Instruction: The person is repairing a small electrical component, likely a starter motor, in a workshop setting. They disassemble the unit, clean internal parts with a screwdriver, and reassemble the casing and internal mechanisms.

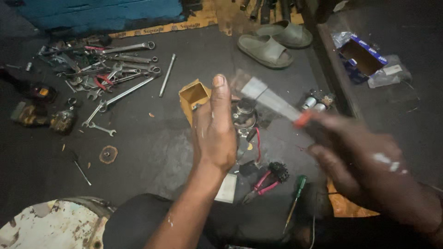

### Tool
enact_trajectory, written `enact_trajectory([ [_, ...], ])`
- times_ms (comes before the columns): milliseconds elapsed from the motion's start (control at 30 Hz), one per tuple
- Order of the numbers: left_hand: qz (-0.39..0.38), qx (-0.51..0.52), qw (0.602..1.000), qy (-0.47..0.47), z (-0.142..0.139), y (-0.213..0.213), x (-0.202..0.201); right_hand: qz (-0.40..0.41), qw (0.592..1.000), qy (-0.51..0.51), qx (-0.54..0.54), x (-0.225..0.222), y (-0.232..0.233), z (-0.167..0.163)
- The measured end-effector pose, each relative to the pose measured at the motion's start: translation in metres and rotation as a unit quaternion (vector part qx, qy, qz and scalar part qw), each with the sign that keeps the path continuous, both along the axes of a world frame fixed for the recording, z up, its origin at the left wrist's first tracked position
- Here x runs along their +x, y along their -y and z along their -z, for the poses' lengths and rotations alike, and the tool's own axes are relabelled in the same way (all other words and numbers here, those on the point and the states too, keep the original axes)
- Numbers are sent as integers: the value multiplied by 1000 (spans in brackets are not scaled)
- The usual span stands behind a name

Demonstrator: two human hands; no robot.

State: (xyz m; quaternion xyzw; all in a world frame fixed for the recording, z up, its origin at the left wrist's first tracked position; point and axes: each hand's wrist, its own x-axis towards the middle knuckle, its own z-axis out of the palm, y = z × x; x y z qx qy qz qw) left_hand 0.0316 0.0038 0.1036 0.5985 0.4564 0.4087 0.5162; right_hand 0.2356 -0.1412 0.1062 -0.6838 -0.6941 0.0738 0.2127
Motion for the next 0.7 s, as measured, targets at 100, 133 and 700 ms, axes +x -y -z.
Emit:
enact_trajectory([
  [100,5,0,1000,7,0,2,-2,16,999,-19,-41,1,-2,2],
  [133,9,-4,1000,13,0,2,-2,22,998,-50,7,2,0,0],
  [700,-4,-18,1000,18,2,0,0,41,999,8,-27,7,0,5],
])
